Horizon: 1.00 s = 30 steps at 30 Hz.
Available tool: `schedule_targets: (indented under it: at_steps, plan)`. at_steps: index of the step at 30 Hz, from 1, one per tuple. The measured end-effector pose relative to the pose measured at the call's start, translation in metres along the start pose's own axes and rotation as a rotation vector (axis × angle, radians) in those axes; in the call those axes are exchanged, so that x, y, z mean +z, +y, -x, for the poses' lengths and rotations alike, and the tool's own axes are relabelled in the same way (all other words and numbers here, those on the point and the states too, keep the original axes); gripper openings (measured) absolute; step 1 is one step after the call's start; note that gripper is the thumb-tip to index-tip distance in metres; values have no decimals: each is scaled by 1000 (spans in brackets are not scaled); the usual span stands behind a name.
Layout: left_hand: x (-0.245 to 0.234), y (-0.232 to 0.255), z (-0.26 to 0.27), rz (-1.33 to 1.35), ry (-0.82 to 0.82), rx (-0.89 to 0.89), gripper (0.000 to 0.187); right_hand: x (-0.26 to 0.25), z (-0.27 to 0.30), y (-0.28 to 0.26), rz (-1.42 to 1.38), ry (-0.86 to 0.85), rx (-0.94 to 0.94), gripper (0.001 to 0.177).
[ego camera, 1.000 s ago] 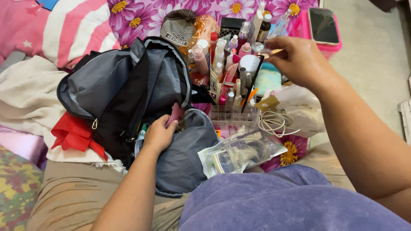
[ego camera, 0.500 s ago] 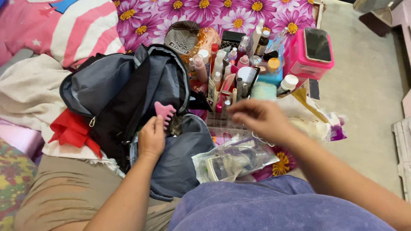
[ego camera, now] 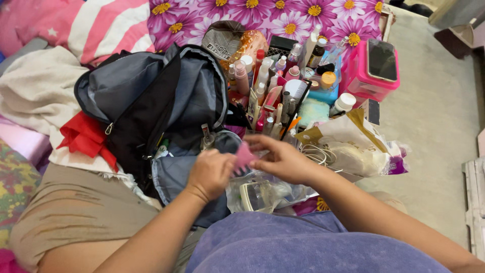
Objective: The person packs a black backpack with daily essentials including a hairbrush, pens, a small bottle, and a box. They place each item into the bag, then zip the main compartment and a front pocket closed.
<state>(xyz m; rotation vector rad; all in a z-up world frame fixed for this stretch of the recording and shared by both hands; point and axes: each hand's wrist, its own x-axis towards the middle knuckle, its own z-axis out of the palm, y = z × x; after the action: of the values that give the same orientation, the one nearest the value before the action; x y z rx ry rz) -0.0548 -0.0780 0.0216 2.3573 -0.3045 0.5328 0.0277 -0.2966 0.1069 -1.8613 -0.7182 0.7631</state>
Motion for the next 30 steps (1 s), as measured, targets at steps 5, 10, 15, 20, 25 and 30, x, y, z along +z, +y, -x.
schedule_targets:
  at_steps: [5, 10, 15, 20, 25, 30]
  plan:
    - [-6, 18, -2, 5, -82, -3, 34, 4, 0, 6, -40, -43, 29, 37]
    - [-3, 12, -6, 47, -70, -78, 34, 4, -1, 10, -47, -10, 58, 28]
    - [8, -11, -6, 242, 90, -254, 45, 4, 0, 6, -95, 33, -2, 27]
    - [15, -34, -15, 545, 114, -588, 62, -23, 9, -7, -92, 211, -40, 40]
    - [16, -37, -17, 563, 89, -644, 62, -76, 20, -16, 9, 528, -85, 35]
    - [16, -37, -17, 549, 88, -647, 59, -138, 31, -17, -44, 747, -264, 25]
